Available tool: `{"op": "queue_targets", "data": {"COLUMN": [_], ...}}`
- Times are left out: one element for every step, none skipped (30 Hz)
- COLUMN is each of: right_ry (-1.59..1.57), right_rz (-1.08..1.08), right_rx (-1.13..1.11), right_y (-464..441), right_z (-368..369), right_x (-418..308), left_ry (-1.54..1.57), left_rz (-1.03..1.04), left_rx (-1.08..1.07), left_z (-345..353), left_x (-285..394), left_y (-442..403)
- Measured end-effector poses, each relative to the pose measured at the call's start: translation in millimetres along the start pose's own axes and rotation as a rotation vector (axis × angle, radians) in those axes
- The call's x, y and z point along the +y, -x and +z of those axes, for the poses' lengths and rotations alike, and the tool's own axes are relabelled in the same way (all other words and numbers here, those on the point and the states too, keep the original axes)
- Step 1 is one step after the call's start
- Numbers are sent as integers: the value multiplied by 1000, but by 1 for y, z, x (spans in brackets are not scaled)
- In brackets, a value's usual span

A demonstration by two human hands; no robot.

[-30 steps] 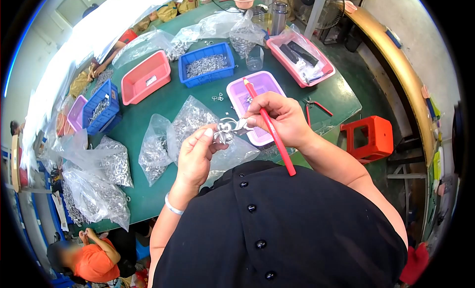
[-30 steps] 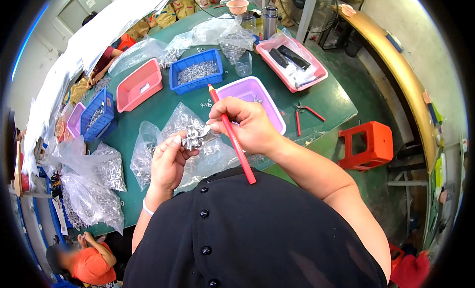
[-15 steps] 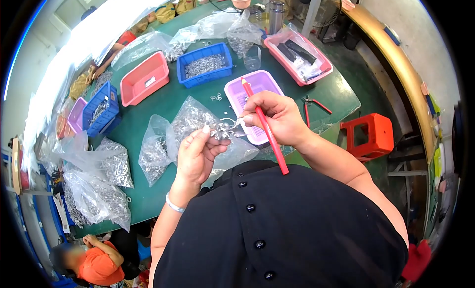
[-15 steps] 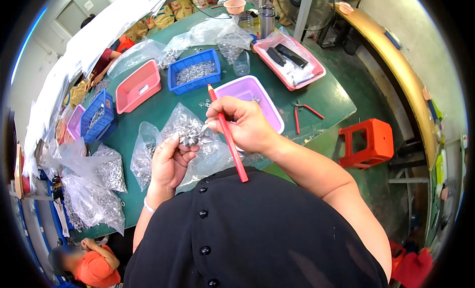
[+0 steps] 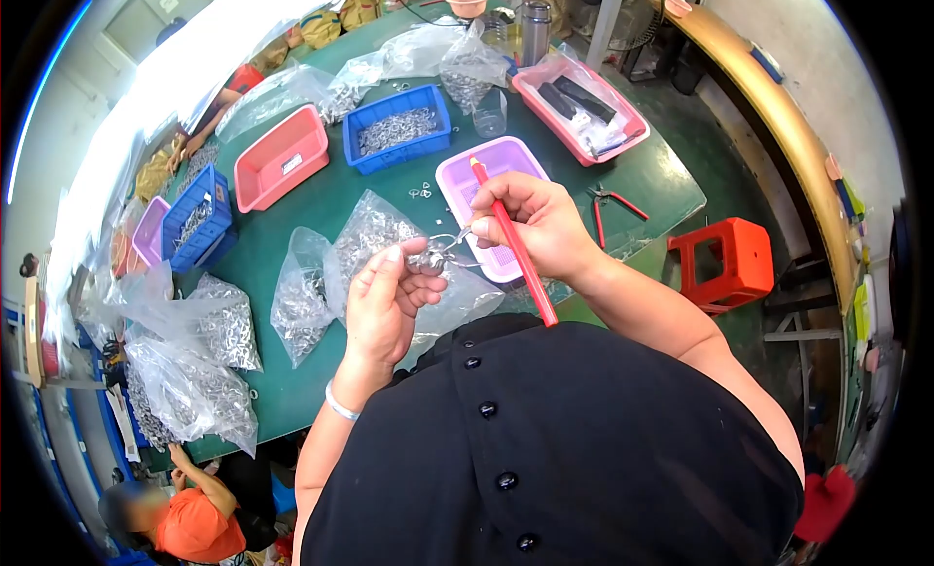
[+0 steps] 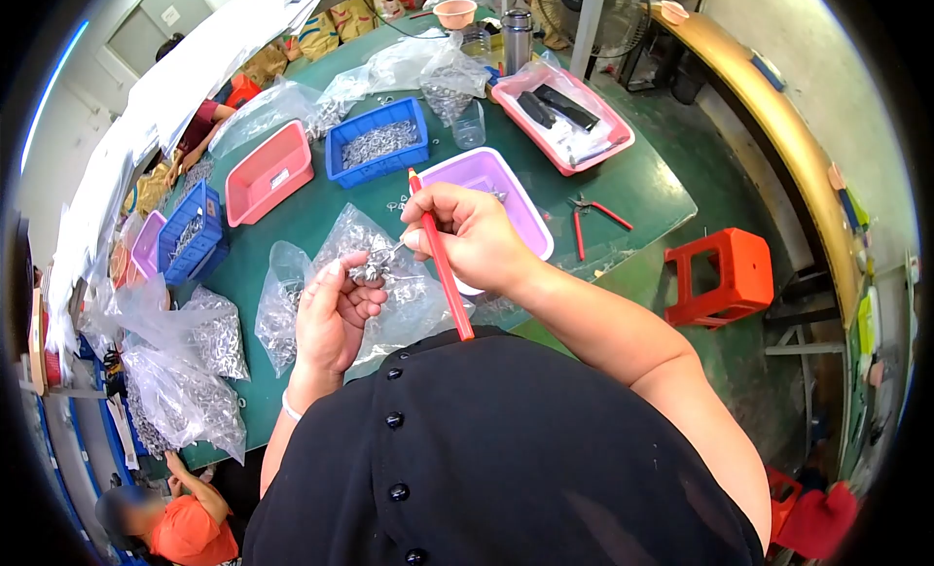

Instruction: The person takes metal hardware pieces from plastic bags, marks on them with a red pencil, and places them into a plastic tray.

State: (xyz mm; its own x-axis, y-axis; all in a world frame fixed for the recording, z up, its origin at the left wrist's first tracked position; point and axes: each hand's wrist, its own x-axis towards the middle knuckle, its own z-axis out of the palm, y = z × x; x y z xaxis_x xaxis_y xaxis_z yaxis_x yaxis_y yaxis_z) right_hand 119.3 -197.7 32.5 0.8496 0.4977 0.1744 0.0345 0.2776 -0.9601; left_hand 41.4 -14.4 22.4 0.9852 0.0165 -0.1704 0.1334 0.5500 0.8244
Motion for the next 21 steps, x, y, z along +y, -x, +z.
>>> {"op": "queue_targets", "data": {"right_ry": [-14, -14, -15, -15, -16, -16, -17, -25, -34, -42, -42, -43, -44, -52, -61, -69, -70, -71, -72, -75, -79], "right_rz": [9, 15, 20, 26, 35, 44, 52, 59, 66, 73, 81, 89, 98, 102, 107, 111, 112, 113, 115, 121, 127], "right_rx": [0, 4, 9, 13, 16, 20, 24, 26, 29, 31, 31, 31, 32, 29, 26, 23, 21, 19, 16, 17, 18], "right_y": [0, 0, 0, 0, -1, -1, -1, -2, -2, -2, -2, -2, -2, -2, -2, -2, -2, -2, -3, -3, -3], "right_z": [0, 0, 0, 0, 0, -1, -1, 0, 0, 0, 0, 0, 0, 0, 0, 0, 0, 0, 0, 0, 0], "right_x": [-1, -2, -2, -3, -3, -3, -3, -3, -3, -3, -3, -4, -4, -4, -4, -4, -4, -3, -3, -2, -2], "left_ry": [-5, -11, -24, -38, -51, -75, -98, -122, -139, -157, -174, -194, -214, -234, -248, -262, -276, -270, -263, -257, -259], "left_rz": [3, 7, 19, 31, 42, 46, 49, 52, 50, 49, 48, 47, 45, 44, 45, 46, 48, 46, 45, 44, 44], "left_rx": [-16, -32, -43, -54, -64, -57, -49, -42, -41, -39, -37, -24, -10, 3, 18, 32, 46, 48, 49, 51, 49], "left_z": [-1, -1, 0, 2, 3, 4, 4, 3, 2, 1, 1, 2, 3, 4, 4, 3, 2, 1, 1, 0, 0], "left_x": [-1, -1, -1, 0, 0, 0, -1, -2, -2, -3, -3, -3, -2, -2, -2, -2, -2, -3, -3, -3, -3], "left_y": [1, 2, 3, 4, 5, 6, 6, 6, 6, 6, 6, 6, 6, 6, 6, 6, 6, 5, 5, 4, 4]}}
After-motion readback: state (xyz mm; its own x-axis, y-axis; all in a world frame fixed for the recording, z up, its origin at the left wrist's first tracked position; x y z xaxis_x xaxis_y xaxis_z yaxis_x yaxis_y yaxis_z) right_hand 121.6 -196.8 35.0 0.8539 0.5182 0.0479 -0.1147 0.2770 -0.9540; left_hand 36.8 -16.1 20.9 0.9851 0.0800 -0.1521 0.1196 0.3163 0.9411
